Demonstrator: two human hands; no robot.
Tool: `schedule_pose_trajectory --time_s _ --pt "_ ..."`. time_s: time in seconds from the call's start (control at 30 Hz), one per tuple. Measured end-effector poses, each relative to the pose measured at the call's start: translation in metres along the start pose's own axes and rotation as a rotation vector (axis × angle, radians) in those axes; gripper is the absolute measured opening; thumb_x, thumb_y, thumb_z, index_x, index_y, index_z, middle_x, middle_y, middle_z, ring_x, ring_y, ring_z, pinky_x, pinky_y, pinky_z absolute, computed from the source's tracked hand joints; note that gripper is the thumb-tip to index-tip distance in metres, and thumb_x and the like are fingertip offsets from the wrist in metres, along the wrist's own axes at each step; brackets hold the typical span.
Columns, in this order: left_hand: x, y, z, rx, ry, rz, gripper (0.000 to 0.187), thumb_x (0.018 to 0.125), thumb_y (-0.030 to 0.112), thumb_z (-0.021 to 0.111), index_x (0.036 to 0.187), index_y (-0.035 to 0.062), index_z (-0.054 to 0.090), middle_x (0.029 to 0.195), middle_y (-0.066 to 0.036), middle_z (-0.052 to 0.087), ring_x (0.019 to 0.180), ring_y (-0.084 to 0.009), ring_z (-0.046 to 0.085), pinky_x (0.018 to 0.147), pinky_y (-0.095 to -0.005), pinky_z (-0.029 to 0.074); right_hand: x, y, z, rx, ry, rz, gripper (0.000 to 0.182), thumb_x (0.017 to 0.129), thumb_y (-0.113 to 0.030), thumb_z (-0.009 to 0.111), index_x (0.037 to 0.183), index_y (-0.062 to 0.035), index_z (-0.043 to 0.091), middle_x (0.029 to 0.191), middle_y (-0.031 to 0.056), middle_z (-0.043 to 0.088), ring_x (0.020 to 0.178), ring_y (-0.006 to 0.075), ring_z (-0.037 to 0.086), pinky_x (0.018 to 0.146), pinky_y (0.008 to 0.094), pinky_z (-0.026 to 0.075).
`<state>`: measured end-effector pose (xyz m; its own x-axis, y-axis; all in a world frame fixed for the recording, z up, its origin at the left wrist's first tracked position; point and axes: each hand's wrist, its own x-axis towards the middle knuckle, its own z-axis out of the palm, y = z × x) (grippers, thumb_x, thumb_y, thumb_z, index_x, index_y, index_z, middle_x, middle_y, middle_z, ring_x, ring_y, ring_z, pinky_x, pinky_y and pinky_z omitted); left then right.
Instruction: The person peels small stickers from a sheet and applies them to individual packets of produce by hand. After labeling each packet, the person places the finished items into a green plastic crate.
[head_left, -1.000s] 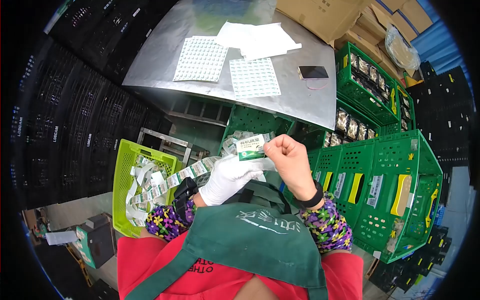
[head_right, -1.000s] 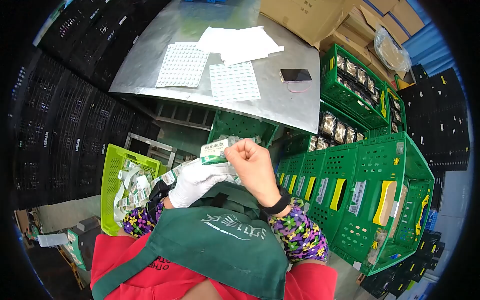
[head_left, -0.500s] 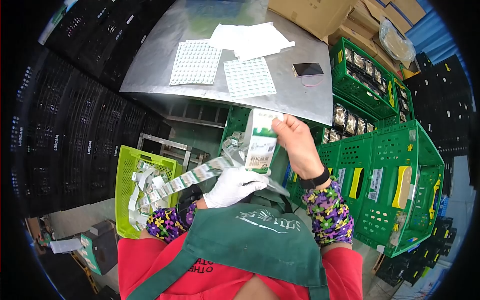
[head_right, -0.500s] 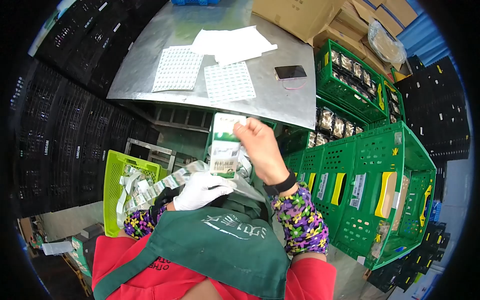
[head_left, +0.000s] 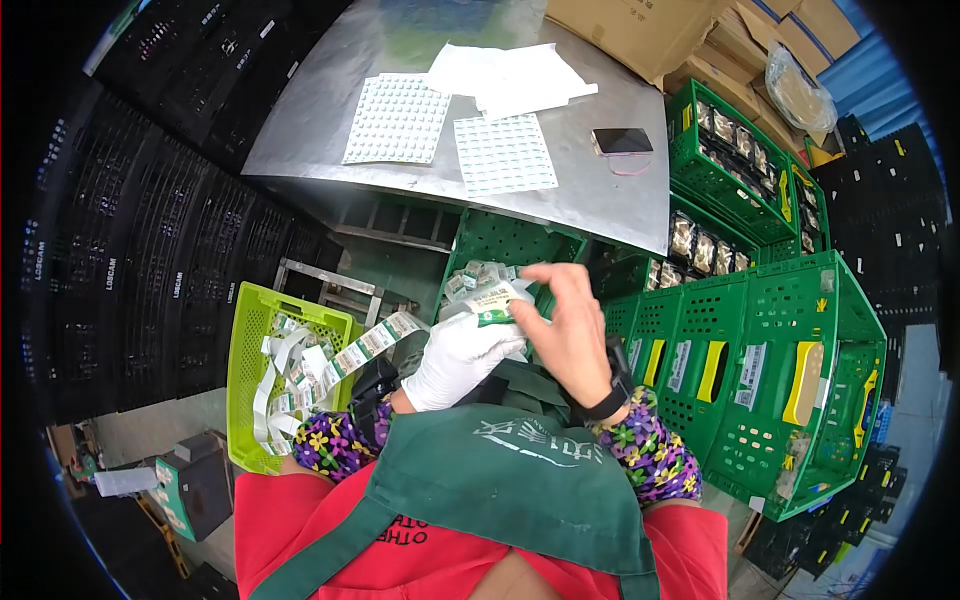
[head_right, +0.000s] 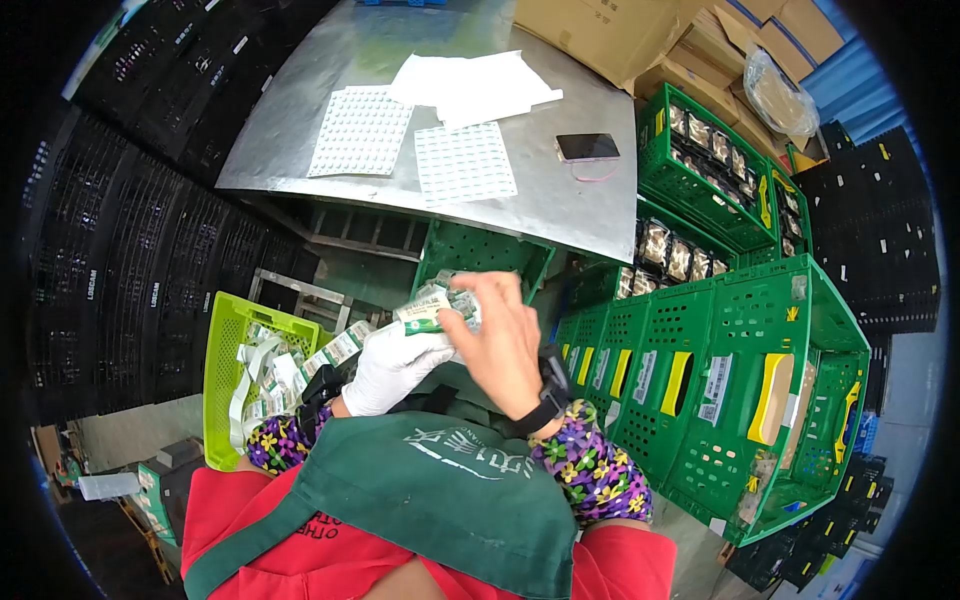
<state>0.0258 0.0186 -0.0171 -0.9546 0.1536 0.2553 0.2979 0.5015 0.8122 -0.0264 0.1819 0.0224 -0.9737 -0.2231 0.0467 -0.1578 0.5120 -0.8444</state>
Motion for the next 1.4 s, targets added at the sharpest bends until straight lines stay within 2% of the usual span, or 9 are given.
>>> schedule_pose_trajectory --time_s 0.17,0.23,0.57,0.7,0.9,1.03,1.13,1.27,1.4 --pt "0.002 0.002 -0.007 -0.086 -0.119 0.060 0.018 0.083 0.018 0.072 0.100 0.0102 0.073 0.099 -0.009 0.071 0.090 -0.0264 0.069 0.078 -0.0359 0.054 0.006 0.039 0.001 0.524 -0.384 0.184 0.023 0.093 -0.023 0.068 0.094 -0.0008 0.063 0.089 0.0015 0.061 0.081 0.0060 0.052 0.070 0.0246 0.043" --pt "-0.001 0.005 -0.004 -0.153 -0.188 -0.025 0.018 0.084 0.019 0.072 0.100 0.0098 0.074 0.100 -0.009 0.072 0.091 -0.0255 0.069 0.079 -0.0349 0.054 0.017 0.029 -0.005 0.649 -0.283 0.202 0.014 0.093 -0.017 0.067 0.092 -0.0029 0.064 0.083 -0.0019 0.061 0.076 0.0034 0.050 0.069 0.0212 0.042" --pt "-0.008 -0.003 0.006 -0.264 -0.086 -0.174 0.014 0.085 0.016 0.072 0.095 0.0067 0.073 0.095 -0.009 0.072 0.085 -0.0250 0.069 0.074 -0.0329 0.054 0.010 0.018 -0.005 0.657 -0.016 0.160 0.033 0.085 0.004 0.061 0.118 0.0009 0.056 0.117 0.0069 0.055 0.084 0.0074 0.058 0.078 0.0223 0.048" --pt "-0.005 0.000 0.003 0.011 -0.120 0.003 0.021 0.082 0.013 0.074 0.103 0.0099 0.073 0.100 -0.008 0.072 0.090 -0.0291 0.068 0.081 -0.0356 0.054 0.001 0.014 0.015 0.505 -0.048 0.021 0.027 0.084 0.005 0.059 0.110 -0.0012 0.060 0.105 0.0043 0.050 0.084 0.0097 0.057 0.077 0.0234 0.048" --pt "0.000 -0.003 0.004 0.134 -0.050 0.366 0.023 0.077 0.010 0.076 0.101 0.0108 0.073 0.104 -0.009 0.071 0.094 -0.0297 0.069 0.080 -0.0376 0.055 0.010 0.044 -0.001 0.549 -0.259 0.295 0.027 0.086 0.001 0.055 0.112 -0.0005 0.058 0.102 0.0038 0.057 0.084 0.0105 0.054 0.078 0.0238 0.046" --pt "-0.001 0.000 -0.011 0.139 -0.057 0.241 0.022 0.079 0.007 0.074 0.101 0.0077 0.072 0.105 -0.012 0.071 0.097 -0.0290 0.069 0.082 -0.0365 0.055 0.003 0.049 -0.021 0.478 -0.146 0.222 0.030 0.086 -0.004 0.061 0.115 -0.0006 0.056 0.107 0.0067 0.060 0.092 0.0154 0.057 0.082 0.0292 0.047" --pt "0.005 -0.002 -0.011 -0.392 0.146 -0.186 0.020 0.087 0.007 0.068 0.107 0.0017 0.071 0.101 -0.008 0.072 0.086 -0.0152 0.068 0.076 -0.0279 0.053 -0.013 0.032 -0.032 -0.063 -0.139 -0.206 0.028 0.084 -0.017 0.069 0.106 -0.0029 0.059 0.096 0.0135 0.062 0.092 0.0297 0.060 0.085 0.0401 0.044" --pt "0.015 -0.003 -0.020 -0.568 0.122 -0.479 0.020 0.090 0.011 0.066 0.106 -0.0005 0.071 0.089 -0.006 0.072 0.080 -0.0077 0.064 0.071 -0.0248 0.051 -0.015 0.045 -0.039 -0.199 -0.161 -0.148 0.017 0.082 -0.019 0.070 0.079 -0.0068 0.060 0.077 0.0072 0.062 0.080 0.0296 0.056 0.078 0.0400 0.041" --pt "0.019 0.005 -0.020 -0.449 0.138 -0.480 0.020 0.090 0.013 0.066 0.102 -0.0022 0.072 0.084 -0.005 0.072 0.075 -0.0053 0.060 0.066 -0.0231 0.048 -0.010 0.045 -0.047 -0.228 -0.300 -0.107 0.014 0.083 -0.018 0.069 0.082 -0.0071 0.061 0.080 0.0077 0.062 0.081 0.0294 0.058 0.081 0.0399 0.041"
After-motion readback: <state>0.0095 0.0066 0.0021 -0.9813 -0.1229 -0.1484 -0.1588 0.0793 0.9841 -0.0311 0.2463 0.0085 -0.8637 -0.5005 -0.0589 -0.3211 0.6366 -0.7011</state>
